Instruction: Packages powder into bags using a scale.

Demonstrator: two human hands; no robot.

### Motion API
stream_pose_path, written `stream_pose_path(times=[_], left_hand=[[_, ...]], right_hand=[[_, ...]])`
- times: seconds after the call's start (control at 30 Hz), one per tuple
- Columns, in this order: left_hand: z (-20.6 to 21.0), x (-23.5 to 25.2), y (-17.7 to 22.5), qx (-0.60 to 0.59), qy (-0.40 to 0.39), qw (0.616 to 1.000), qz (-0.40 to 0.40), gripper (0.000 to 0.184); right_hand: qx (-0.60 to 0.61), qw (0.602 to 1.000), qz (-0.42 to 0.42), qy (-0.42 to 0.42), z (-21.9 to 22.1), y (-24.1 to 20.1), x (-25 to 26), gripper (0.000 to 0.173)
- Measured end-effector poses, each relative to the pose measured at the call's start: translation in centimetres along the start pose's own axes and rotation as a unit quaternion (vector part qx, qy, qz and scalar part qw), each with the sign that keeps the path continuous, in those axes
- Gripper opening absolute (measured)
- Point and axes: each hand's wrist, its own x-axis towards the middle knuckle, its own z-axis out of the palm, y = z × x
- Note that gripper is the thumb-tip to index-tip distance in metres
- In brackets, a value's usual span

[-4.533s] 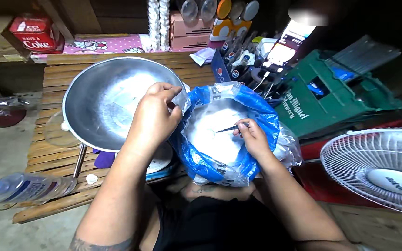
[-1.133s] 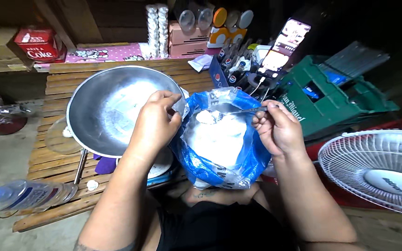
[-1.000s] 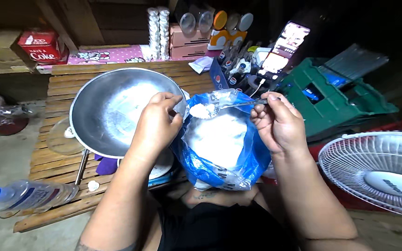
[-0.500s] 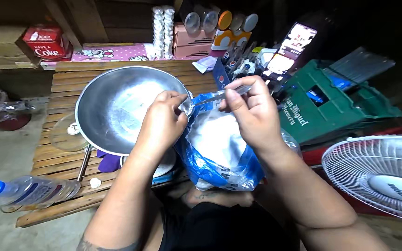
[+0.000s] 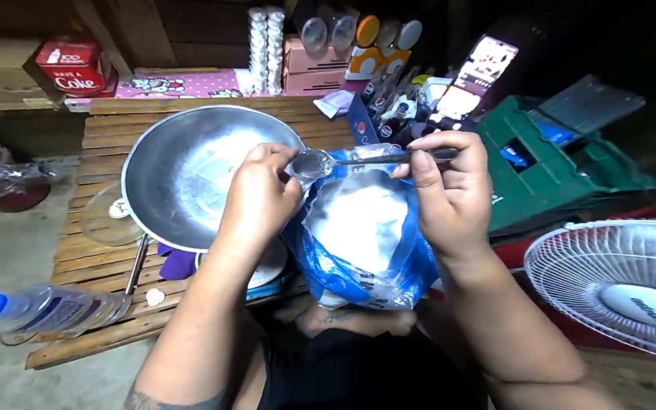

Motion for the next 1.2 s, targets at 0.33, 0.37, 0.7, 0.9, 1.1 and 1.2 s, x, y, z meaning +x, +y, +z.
stream_pose_path(times=[0.33,0.37,0.7,0.9,1.1,1.2], left_hand=[[0.1,-0.2,-0.1,0.009,-0.012,1.000,0.018,0.037],[0.1,-0.2,-0.2,0.010,-0.011,1.000,0.027,0.036],[0.2,-0.1,0.0,0.081,-0.041,0.996,0.011,0.030],[0.5,0.2,0.6,0.104,-0.006,0.995,0.008,0.024],[-2.1,1.6,1.2,0.141,-0.022,0.990,-0.009,0.024],[-4.8,3.3,1.7,0.175,-0.064,0.982,-0.031,0.026]], right_hand=[[0.053,0.976,0.197,0.081,-4.3,2.4,-5.0,0.017],[-0.006,0.979,0.194,0.055,-4.7,3.1,-5.7,0.019],[-0.264,0.933,0.201,-0.141,-1.5,6.9,-15.1,0.039],[-0.270,0.930,0.196,-0.150,-0.9,6.5,-15.2,0.039],[-0.255,0.939,0.190,-0.135,-1.0,6.5,-16.2,0.036],[-0.243,0.943,0.190,-0.124,-1.1,6.6,-16.9,0.035]])
